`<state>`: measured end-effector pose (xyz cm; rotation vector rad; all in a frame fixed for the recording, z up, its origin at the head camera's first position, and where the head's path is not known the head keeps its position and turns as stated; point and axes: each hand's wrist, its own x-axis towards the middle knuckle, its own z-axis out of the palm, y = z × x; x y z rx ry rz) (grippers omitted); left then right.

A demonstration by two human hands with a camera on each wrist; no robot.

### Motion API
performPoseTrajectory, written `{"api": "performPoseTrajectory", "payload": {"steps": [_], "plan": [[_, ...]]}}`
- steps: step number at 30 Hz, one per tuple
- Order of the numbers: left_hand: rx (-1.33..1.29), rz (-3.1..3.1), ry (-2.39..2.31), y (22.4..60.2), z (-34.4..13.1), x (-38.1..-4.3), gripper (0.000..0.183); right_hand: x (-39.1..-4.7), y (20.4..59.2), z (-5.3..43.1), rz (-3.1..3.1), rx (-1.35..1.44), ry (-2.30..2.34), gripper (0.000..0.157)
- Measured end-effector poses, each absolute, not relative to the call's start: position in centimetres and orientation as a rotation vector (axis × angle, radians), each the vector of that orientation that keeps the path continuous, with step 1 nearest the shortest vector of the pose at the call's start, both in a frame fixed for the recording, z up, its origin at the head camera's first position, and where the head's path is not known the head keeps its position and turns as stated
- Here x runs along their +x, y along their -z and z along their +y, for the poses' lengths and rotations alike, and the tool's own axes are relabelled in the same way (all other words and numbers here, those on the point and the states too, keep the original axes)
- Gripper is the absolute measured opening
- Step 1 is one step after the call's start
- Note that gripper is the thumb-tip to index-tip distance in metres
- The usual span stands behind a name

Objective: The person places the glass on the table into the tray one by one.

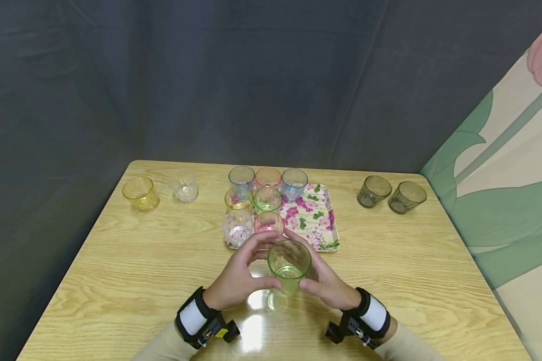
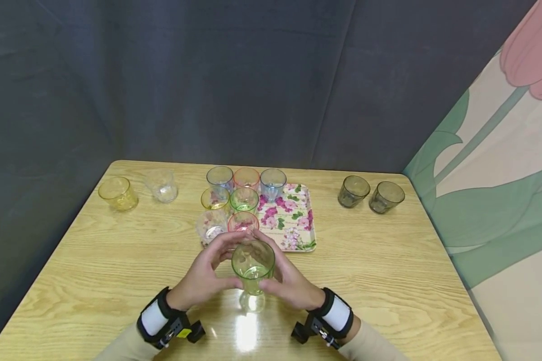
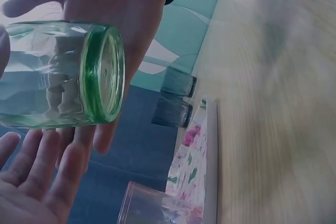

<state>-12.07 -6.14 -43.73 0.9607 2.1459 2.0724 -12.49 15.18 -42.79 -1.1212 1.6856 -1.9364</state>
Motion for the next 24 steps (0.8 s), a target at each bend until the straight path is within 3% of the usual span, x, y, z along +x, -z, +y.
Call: {"api": "performPoseTrajectory", "payload": {"steps": [14,19,24], "plan": [[0.96,2.27,-2.102,42.2,-6.7,-11.8,0.073,-12.4,42.9,15.7,1.837,-1.18,1.897,0.075],[0.935,2.33,-2.199,44.1,-7.8,-12.8,0.043,-12.5,43.3,16.4,1.896,-1.093,1.934,0.078],[0.618,2.499,-2.38,44.8,-9.4,-14.2,0.017,-12.7,43.5,17.5,1.955,-1.003,1.952,0.08]]}}
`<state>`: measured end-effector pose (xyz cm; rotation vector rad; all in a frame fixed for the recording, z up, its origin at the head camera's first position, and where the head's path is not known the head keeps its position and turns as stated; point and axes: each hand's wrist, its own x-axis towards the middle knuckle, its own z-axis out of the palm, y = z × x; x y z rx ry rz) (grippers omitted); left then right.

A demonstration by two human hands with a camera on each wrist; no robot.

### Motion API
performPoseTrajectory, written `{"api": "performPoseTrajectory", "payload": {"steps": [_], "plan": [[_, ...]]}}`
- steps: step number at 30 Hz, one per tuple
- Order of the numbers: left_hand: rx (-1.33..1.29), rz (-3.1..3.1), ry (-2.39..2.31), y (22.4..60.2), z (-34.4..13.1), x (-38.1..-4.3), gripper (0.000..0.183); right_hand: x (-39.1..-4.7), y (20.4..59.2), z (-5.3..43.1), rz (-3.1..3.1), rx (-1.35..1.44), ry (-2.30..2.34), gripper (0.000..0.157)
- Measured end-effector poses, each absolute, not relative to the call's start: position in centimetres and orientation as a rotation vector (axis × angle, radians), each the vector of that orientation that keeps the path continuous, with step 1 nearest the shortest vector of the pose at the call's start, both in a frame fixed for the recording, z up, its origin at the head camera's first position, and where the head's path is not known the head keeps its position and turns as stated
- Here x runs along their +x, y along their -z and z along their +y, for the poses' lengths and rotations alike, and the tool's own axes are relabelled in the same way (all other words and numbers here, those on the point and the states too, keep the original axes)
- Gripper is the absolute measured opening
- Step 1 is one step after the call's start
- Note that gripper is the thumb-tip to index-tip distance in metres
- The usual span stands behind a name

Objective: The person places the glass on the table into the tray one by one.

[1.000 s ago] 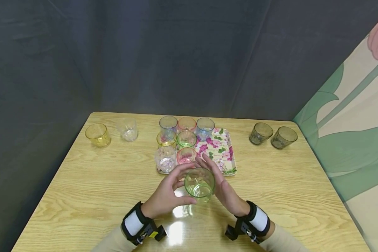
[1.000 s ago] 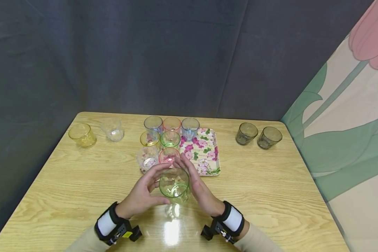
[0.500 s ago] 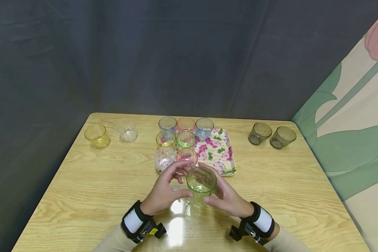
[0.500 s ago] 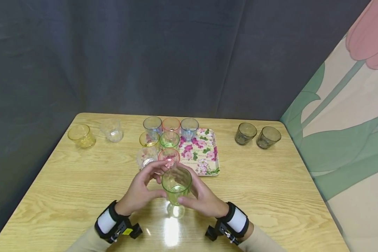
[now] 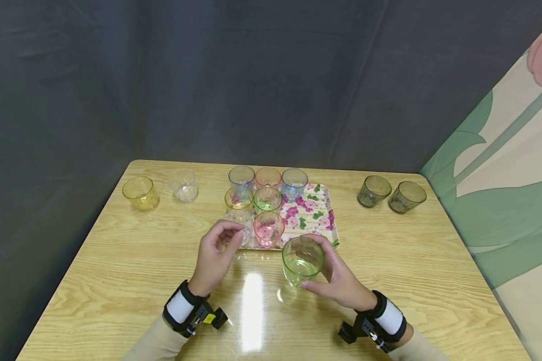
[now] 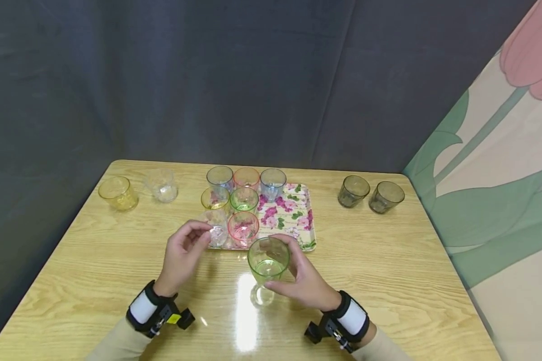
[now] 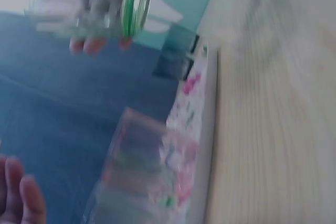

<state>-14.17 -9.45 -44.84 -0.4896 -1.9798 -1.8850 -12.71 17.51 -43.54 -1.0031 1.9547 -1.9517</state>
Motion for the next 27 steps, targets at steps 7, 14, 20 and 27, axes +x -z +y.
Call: {"api": "performPoseTrajectory", "payload": {"steps": [7,14,20,27], "plan": [[0.041,-2.027,1.734,46.4,-11.6,-16.1,0.017,-13.0,43.7,18.6,1.999,-0.972,1.976,0.076],[0.257,-2.368,1.661,48.4,-12.5,-17.4,0.038,-13.6,43.9,19.3,2.032,-0.941,2.005,0.077],[0.213,-2.612,1.542,49.9,-12.3,-18.0,0.033,-14.4,44.3,19.8,2.067,-0.872,2.025,0.077],[0.234,-2.622,1.538,50.2,-11.8,-18.0,0.031,-16.2,44.9,19.9,2.275,-0.709,2.006,0.073]]}}
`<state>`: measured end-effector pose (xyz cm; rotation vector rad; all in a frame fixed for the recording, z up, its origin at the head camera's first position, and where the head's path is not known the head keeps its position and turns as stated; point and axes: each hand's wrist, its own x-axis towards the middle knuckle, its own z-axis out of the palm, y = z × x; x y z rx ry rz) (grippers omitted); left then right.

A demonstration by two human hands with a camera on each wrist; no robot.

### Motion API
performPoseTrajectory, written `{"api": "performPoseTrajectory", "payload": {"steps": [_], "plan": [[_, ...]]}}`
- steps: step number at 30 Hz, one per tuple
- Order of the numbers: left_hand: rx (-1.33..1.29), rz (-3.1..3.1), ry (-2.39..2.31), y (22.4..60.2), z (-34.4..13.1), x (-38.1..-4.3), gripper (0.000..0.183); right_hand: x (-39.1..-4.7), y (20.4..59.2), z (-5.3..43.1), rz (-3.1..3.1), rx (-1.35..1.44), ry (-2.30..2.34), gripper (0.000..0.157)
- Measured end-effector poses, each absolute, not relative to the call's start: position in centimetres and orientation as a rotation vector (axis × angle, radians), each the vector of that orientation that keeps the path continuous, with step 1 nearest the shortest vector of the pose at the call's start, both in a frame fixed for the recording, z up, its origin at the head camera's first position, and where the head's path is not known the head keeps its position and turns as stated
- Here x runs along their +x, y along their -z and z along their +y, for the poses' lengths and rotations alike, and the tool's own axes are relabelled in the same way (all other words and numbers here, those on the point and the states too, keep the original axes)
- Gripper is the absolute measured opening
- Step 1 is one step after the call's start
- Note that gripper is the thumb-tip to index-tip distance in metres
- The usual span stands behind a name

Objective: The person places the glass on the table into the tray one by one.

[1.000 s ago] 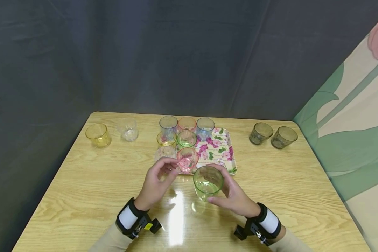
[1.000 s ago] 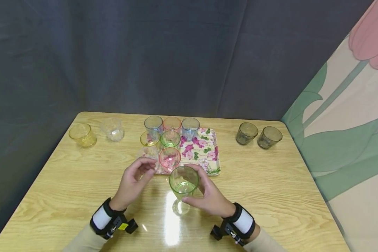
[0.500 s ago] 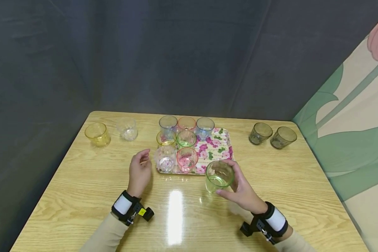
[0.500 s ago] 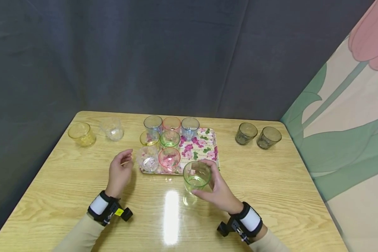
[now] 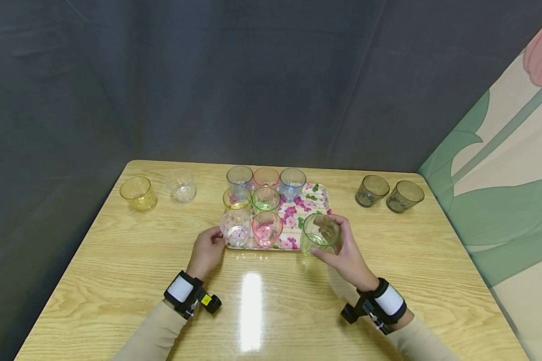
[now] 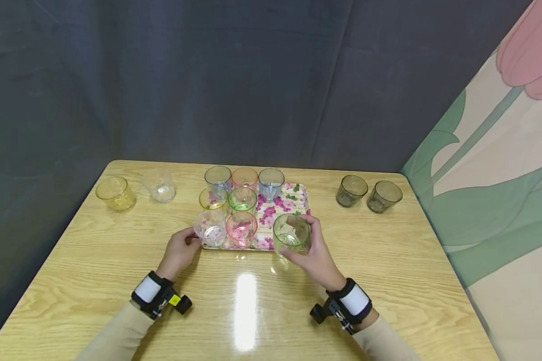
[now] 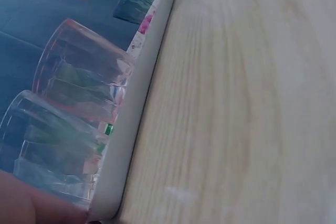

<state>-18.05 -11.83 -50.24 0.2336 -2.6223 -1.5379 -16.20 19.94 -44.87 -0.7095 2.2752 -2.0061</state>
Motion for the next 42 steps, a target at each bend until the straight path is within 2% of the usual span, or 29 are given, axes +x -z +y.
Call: {"api": "performPoseTrajectory", "payload": {"steps": [8,16,24,32,42], "plan": [[0.232,-2.61,1.536,50.1,-11.8,-17.9,0.032,-18.3,44.4,18.5,2.506,-0.419,1.947,0.075],[0.277,-2.61,1.545,50.3,-11.7,-18.0,0.032,-21.5,47.2,17.4,2.592,-0.249,1.855,0.086],[0.295,-2.599,1.564,50.4,-11.6,-18.0,0.032,-23.3,48.4,15.7,2.661,-0.18,1.783,0.078],[0.291,-2.605,1.576,50.4,-11.6,-17.9,0.032,-23.9,48.6,14.8,2.7,-0.17,1.752,0.085],[0.316,-2.607,1.588,50.2,-11.6,-17.8,0.033,-24.6,48.5,14.2,2.689,-0.182,1.738,0.08]]}}
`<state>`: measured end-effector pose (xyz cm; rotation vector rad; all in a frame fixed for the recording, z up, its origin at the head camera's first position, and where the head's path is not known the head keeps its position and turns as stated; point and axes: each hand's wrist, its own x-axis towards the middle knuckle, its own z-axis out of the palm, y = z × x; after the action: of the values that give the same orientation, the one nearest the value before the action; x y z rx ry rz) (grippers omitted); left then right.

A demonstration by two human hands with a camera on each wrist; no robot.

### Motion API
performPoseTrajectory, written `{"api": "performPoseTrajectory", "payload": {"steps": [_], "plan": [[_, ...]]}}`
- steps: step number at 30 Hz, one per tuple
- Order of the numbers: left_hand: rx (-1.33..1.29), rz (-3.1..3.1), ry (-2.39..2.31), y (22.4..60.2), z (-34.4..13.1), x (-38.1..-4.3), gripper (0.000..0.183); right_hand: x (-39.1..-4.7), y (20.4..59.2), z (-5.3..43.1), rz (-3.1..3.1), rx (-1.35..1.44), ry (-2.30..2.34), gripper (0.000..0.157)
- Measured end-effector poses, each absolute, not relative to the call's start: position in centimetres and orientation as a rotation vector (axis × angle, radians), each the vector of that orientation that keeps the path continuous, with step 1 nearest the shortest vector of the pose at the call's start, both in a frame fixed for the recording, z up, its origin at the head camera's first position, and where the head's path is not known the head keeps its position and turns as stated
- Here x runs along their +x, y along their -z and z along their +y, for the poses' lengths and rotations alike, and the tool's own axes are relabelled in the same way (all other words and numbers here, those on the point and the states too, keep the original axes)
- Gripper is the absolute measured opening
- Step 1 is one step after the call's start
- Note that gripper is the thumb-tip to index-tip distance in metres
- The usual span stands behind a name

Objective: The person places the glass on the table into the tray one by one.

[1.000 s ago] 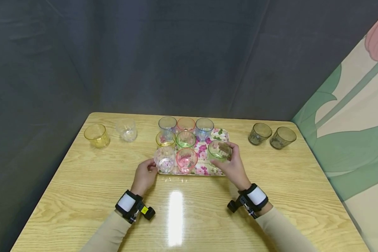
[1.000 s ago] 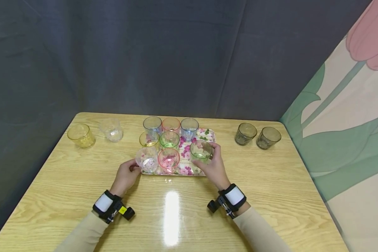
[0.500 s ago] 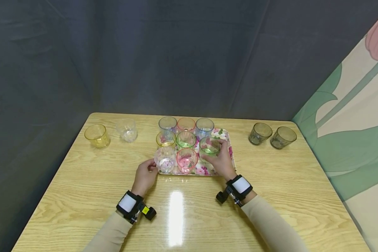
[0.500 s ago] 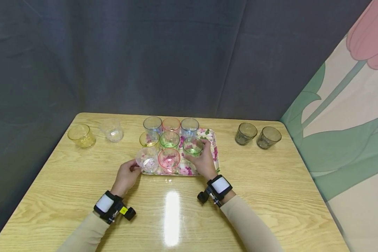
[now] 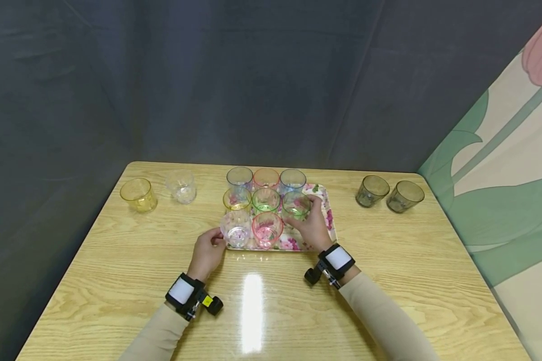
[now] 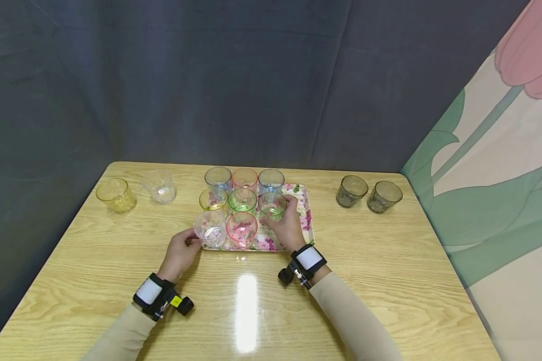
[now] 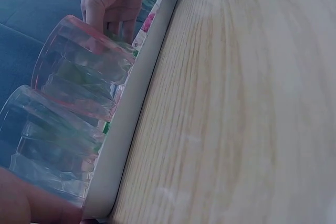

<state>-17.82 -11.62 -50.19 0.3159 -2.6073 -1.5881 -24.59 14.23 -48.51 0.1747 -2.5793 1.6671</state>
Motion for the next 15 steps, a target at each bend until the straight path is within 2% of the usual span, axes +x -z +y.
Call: {"api": "performPoseTrajectory", "payload": {"steps": [15], "plan": [[0.285,-2.586,1.591,50.52,-11.79,-17.98,0.032,-25.47,48.67,14.02,-2.605,0.126,-1.651,0.081]]}}
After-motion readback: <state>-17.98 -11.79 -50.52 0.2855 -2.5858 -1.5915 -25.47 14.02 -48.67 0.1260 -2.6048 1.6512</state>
